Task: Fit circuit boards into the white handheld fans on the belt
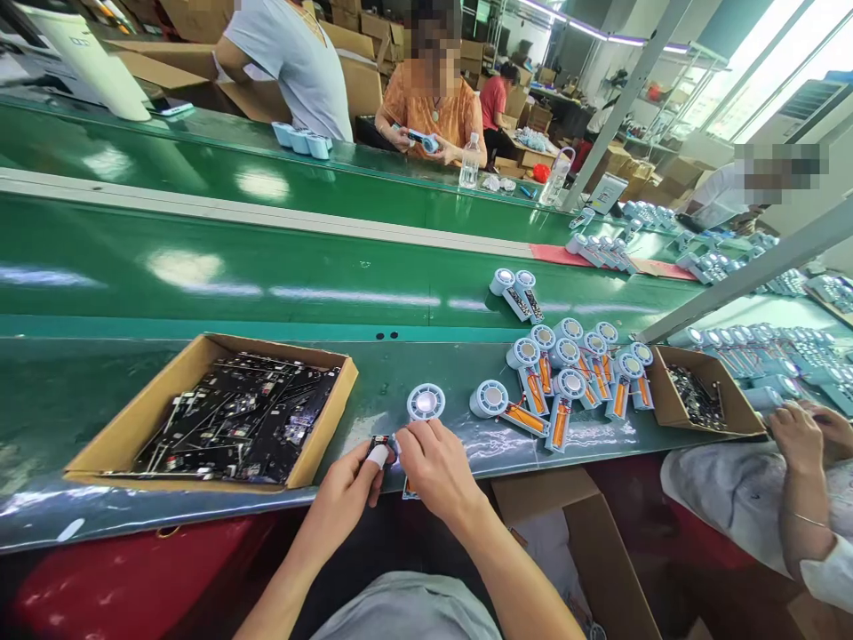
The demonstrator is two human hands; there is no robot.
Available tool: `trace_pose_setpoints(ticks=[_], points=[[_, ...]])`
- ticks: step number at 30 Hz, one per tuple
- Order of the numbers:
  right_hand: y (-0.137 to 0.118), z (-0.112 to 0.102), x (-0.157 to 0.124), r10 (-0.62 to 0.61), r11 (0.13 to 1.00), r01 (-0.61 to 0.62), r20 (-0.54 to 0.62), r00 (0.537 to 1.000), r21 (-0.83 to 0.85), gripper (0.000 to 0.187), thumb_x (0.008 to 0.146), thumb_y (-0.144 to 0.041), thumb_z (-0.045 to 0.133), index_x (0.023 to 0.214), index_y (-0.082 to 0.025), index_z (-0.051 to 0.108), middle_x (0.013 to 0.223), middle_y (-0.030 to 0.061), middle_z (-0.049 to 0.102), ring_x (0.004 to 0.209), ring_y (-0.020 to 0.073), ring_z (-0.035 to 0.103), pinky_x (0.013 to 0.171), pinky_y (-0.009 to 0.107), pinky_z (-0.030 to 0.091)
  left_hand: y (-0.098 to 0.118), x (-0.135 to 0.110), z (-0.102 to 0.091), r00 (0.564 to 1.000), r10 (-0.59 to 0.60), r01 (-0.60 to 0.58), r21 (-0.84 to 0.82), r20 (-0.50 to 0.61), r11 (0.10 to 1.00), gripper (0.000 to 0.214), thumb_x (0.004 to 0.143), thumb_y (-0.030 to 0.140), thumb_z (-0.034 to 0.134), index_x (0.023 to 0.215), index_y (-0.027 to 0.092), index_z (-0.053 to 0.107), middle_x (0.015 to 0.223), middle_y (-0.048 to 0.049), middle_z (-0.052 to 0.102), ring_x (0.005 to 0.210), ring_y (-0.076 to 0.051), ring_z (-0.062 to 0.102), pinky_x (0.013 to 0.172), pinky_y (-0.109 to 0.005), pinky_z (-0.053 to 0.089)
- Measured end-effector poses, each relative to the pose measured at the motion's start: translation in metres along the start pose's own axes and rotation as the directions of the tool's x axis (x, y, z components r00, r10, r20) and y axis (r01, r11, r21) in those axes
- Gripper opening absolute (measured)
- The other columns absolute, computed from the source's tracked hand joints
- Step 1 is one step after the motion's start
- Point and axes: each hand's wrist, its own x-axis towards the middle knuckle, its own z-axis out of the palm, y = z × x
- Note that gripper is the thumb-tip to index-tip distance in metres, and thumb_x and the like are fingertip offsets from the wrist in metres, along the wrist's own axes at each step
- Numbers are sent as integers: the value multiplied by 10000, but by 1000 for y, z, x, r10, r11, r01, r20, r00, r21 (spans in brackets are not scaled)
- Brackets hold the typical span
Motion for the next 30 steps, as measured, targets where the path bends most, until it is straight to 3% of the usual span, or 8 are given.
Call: trace_pose_setpoints(ticks=[8,14,20,24,30], points=[[2,-7,8,-64,996,65,22,998,-60,229,980,-64,426,892,-190,595,857,68,627,778,210,542,748,319,460,-1,1,2,996,76,-72,104,-36,992,352,851,514,491,692,210,569,524,43,492,463,-147,491,464,-247,374],[-4,-8,7,-12,999,12,-2,1000,-49,216,967,-87,441,880,-206,600,846,59,635,777,213,529,732,328,433,-1,2,6,978,202,-187,218,-46,958,333,905,434,453,682,218,573,559,21,536,515,-159,491,502,-254,386],[-7,-13,10,35,999,-34,-31,999,21,231,943,-70,450,823,-204,594,815,51,631,772,211,502,718,328,424,-4,2,5,936,350,-323,315,-29,892,293,941,350,421,762,219,613,689,-32,652,676,-208,614,644,-294,466],[-7,-13,11,34,997,-29,-78,996,69,227,913,-42,457,821,-197,595,803,48,639,750,212,483,697,326,420,-12,5,5,904,427,-389,365,-26,846,288,963,318,394,836,208,628,769,-55,696,699,-214,640,655,-311,481],[-10,-15,12,63,996,-61,-16,998,62,204,914,-37,506,835,-196,606,831,49,663,774,217,513,733,329,429,-21,6,4,860,510,-468,431,20,772,269,982,236,376,926,201,636,830,-69,710,741,-218,668,662,-320,509]])
